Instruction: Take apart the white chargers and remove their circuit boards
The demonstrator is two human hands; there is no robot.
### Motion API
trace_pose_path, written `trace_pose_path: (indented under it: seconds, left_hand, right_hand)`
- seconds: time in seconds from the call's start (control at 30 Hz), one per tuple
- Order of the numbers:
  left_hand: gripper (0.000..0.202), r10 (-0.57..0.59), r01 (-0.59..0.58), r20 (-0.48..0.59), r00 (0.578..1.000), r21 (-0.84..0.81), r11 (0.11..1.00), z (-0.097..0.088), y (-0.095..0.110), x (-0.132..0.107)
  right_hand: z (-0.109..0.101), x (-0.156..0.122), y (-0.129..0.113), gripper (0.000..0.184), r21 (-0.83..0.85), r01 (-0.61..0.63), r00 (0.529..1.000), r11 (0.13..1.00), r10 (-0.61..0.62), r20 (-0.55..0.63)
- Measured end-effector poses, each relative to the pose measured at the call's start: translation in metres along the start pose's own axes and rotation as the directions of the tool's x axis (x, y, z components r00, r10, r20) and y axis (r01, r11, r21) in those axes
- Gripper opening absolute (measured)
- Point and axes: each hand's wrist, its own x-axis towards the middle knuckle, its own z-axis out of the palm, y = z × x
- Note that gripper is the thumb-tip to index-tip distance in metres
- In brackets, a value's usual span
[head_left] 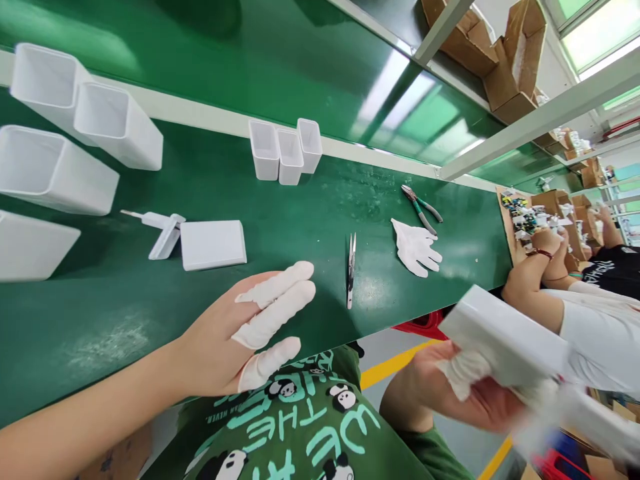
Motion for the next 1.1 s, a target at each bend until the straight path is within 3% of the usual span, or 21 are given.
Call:
trace_pose_path:
  seconds: [0.17, 0.3, 0.37, 0.43, 0.47, 0.5, 0.53, 0.6, 0.63, 0.7, 0.8, 1.1]
  left_hand:
    - [0.076, 0.010, -0.010, 0.014, 1.000, 0.021, 1.000, 0.001, -0.004, 0.002]
    - [0.076, 0.000, 0.000, 0.023, 1.000, 0.008, 1.000, 0.003, -0.004, -0.001]
    - [0.076, -0.001, 0.000, 0.047, 0.999, 0.018, 1.000, 0.003, -0.002, 0.000]
    - [0.074, 0.035, -0.036, 0.035, 0.999, 0.033, 0.999, 0.003, 0.001, 0.002]
    - [0.074, 0.071, -0.072, 0.024, 0.997, 0.042, 0.997, 0.003, 0.002, 0.003]
    - [0.074, 0.122, -0.122, 0.012, 0.993, 0.044, 0.992, 0.003, 0.003, 0.005]
    - [0.075, 0.164, -0.164, -0.003, 0.986, 0.040, 0.986, 0.003, 0.004, 0.006]
    - [0.074, 0.200, -0.200, -0.023, 0.980, 0.018, 0.980, 0.004, 0.006, 0.008]
    - [0.074, 0.198, -0.198, -0.027, 0.980, 0.004, 0.980, 0.004, 0.006, 0.008]
    - [0.070, 0.167, -0.168, -0.031, 0.985, -0.012, 0.986, 0.003, 0.006, 0.008]
    - [0.068, 0.147, -0.148, -0.059, 0.987, -0.010, 0.989, 0.002, 0.003, 0.007]
    - [0.075, 0.074, -0.075, -0.023, 0.997, -0.032, 0.997, 0.007, -0.003, -0.007]
  right_hand:
    - [0.015, 0.009, 0.038, 0.016, -0.206, 0.193, 0.981, 0.959, -0.185, 0.059]
    - [0.018, 0.004, 0.041, 0.020, -0.313, 0.313, 0.949, 0.896, -0.282, 0.142]
    - [0.014, 0.001, 0.029, 0.024, -0.180, 0.175, 0.981, 0.968, -0.155, 0.119]
    - [0.012, -0.003, 0.006, 0.028, 0.105, -0.113, 0.989, 0.988, 0.101, 0.111]
    - [0.012, -0.004, -0.008, 0.031, 0.264, -0.290, 0.952, 0.920, 0.250, 0.176]
    - [0.013, -0.006, -0.022, 0.035, 0.387, -0.465, 0.881, 0.796, 0.372, 0.292]
    - [0.016, -0.007, -0.035, 0.037, 0.454, -0.619, 0.781, 0.641, 0.443, 0.440]
    - [0.024, -0.008, -0.057, 0.037, 0.432, -0.840, 0.540, 0.327, 0.438, 0.718]
    - [0.029, -0.008, -0.065, 0.035, 0.396, -0.896, 0.444, 0.201, 0.403, 0.801]
    - [0.039, -0.007, -0.073, 0.033, 0.343, -0.939, 0.329, 0.025, 0.355, 0.875]
    - [0.048, -0.006, -0.075, 0.035, 0.328, -0.942, 0.282, -0.074, 0.359, 0.890]
    - [0.051, -0.007, -0.068, 0.050, 0.273, -0.960, 0.231, -0.067, 0.366, 0.902]
